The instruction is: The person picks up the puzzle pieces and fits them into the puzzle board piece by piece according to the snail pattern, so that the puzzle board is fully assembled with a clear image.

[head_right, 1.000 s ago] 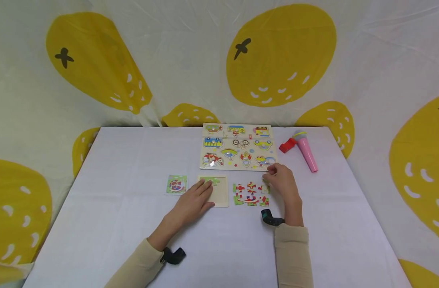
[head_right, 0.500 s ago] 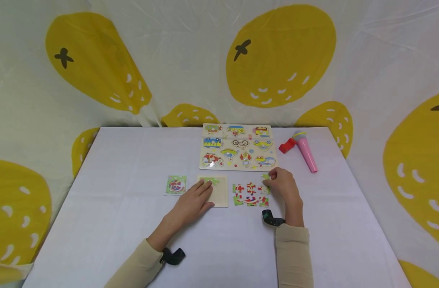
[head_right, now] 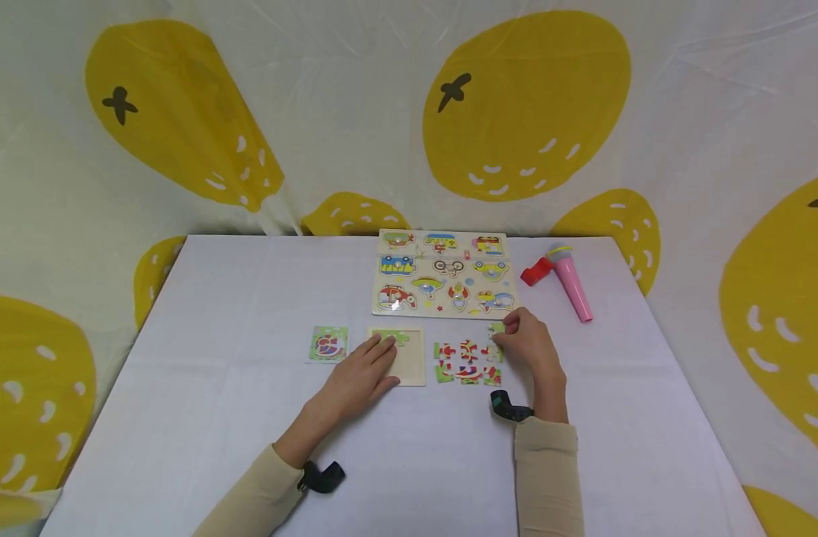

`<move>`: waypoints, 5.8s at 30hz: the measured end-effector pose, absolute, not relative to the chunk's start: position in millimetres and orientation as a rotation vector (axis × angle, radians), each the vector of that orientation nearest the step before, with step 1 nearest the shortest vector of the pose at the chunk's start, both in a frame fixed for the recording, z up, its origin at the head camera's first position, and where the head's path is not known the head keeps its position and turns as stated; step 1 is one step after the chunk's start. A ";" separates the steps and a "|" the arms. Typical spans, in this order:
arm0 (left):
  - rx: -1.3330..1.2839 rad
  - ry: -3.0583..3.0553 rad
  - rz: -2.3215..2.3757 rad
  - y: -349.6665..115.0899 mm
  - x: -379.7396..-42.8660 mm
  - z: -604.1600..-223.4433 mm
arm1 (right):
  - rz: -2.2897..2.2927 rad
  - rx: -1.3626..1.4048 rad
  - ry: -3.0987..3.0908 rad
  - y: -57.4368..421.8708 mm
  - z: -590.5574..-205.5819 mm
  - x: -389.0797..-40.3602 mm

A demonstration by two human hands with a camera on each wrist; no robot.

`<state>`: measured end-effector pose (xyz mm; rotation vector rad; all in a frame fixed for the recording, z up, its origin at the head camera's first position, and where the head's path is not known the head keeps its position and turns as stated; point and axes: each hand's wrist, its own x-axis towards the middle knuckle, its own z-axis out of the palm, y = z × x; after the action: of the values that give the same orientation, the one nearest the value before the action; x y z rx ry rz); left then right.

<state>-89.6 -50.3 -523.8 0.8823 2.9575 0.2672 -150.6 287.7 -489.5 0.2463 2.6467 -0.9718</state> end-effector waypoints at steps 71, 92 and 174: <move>0.915 2.948 0.385 -53.5 -92.4 -519.5 | -1.025 -0.264 2.806 153.2 -502.1 -143.9; 0.891 2.900 0.405 -54.9 -94.3 -513.7 | -0.801 -0.375 2.859 147.0 -500.8 -143.9; 0.728 3.136 0.530 -71.7 -64.4 -514.5 | -0.873 -0.256 2.761 209.1 -495.4 -126.5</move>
<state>-64.4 -71.7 -514.5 0.7285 3.1362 0.5304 -126.5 209.1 -495.4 -0.2565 2.7612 -0.8730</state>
